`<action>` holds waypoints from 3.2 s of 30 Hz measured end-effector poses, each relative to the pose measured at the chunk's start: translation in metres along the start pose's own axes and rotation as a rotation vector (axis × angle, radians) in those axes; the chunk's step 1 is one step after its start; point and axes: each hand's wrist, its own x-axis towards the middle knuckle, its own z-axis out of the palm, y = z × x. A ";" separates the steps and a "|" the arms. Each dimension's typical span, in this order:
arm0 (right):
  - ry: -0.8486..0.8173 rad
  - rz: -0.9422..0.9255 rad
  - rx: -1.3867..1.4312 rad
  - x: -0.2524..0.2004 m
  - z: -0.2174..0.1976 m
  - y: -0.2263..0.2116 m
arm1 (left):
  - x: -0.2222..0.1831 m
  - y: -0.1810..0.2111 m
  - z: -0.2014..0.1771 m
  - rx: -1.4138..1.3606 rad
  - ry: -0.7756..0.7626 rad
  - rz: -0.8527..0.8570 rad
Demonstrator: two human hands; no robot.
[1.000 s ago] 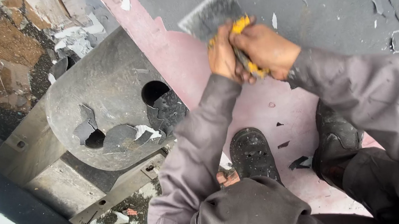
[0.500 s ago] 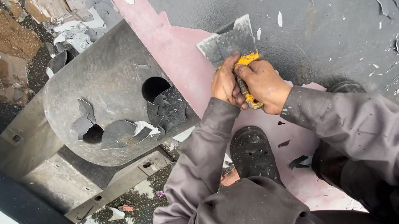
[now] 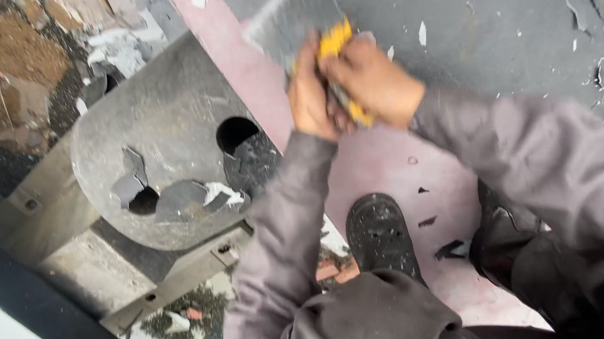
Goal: Scraping a grey coating or paint from a pinkish surface using a handheld scraper.
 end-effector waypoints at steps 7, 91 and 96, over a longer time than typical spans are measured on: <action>0.178 0.164 0.096 -0.063 -0.040 0.062 | -0.042 -0.082 -0.056 -0.105 -0.031 0.093; 0.098 0.241 0.460 0.003 -0.046 0.011 | 0.039 -0.009 0.046 0.309 0.277 0.383; 0.046 0.213 0.320 -0.021 -0.043 -0.003 | 0.017 -0.022 0.033 0.271 0.148 0.225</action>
